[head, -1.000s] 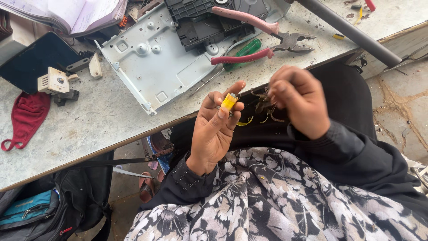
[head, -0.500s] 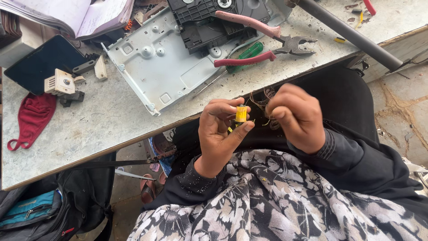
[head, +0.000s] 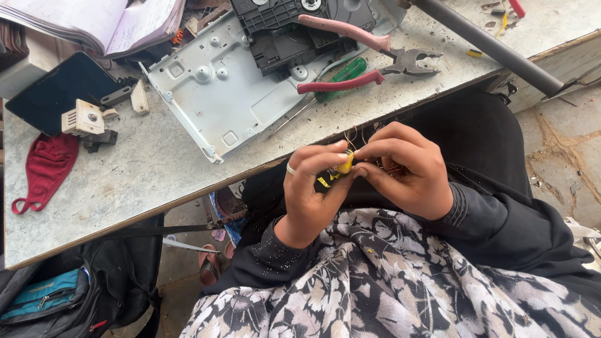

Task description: The person sits at a cluttered workbench and uses their hands to manipulate a small yellow cylindrical electronic component and a thin copper wire. They wrap the wire around the component, peel back a yellow strip from it, and continue adjusting the wire and component throughout the video.

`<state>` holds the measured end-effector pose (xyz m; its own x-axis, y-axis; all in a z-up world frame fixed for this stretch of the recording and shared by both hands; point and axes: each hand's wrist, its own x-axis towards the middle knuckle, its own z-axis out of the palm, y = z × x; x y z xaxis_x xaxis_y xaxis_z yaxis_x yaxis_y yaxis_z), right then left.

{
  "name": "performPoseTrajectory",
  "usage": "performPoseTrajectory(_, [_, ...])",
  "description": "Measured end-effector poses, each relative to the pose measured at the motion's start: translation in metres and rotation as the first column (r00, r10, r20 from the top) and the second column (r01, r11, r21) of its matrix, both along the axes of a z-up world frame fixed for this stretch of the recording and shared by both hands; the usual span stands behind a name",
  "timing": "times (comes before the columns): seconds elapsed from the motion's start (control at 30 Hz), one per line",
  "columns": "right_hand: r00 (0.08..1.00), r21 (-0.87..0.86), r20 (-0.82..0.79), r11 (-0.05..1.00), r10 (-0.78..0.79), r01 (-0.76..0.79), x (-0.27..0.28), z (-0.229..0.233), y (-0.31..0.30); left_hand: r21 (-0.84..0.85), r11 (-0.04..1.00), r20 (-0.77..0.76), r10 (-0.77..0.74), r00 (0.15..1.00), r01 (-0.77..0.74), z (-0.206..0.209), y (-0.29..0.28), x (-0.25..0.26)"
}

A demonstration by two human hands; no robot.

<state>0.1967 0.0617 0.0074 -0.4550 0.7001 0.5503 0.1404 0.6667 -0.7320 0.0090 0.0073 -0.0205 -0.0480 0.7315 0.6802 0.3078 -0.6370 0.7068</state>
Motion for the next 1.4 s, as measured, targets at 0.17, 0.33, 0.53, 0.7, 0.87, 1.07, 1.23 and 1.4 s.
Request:
performPoseTrajectory(0.17, [0.999,-0.161,-0.045,0.987,0.016,-0.023,-0.002,-0.007,0.003,0.181,0.977,-0.296,0.162,0.941,-0.111,0.009,0.003,-0.002])
performPoseTrajectory(0.33, [0.992,-0.311,-0.114,0.947,0.049,-0.083,-0.005,-0.020,0.012,0.222,0.965,-0.467,0.229,0.854,-0.138,0.012,0.003,-0.006])
performPoseTrajectory(0.53, [0.984,-0.427,-0.174,0.897,0.039,-0.111,-0.009,-0.037,0.019,0.207,0.973,-0.490,0.194,0.850,-0.102,0.005,0.003,-0.003])
performPoseTrajectory(0.7, [0.990,-0.292,-0.139,0.953,0.038,-0.078,-0.008,-0.040,0.019,0.239,0.966,-0.435,0.197,0.879,-0.099,0.002,0.006,0.001])
performPoseTrajectory(0.87, [0.977,-0.386,-0.182,0.906,0.112,-0.176,-0.003,-0.038,0.026,0.156,0.986,-0.259,0.100,0.961,-0.060,0.004,0.006,0.006])
performPoseTrajectory(1.07, [0.978,-0.471,-0.176,0.862,0.114,-0.185,-0.003,-0.041,0.031,-0.068,0.997,-0.042,-0.027,0.999,0.024,0.003,0.005,0.010])
performPoseTrajectory(1.23, [0.963,-0.581,-0.249,0.781,0.099,-0.230,-0.007,-0.047,0.037,-0.173,0.983,0.065,-0.051,0.997,0.061,-0.004,0.009,0.011])
performPoseTrajectory(1.4, [0.987,-0.368,-0.120,0.919,0.104,-0.141,-0.004,-0.033,0.030,-0.240,0.949,0.178,-0.165,0.970,0.205,-0.004,0.015,-0.002])
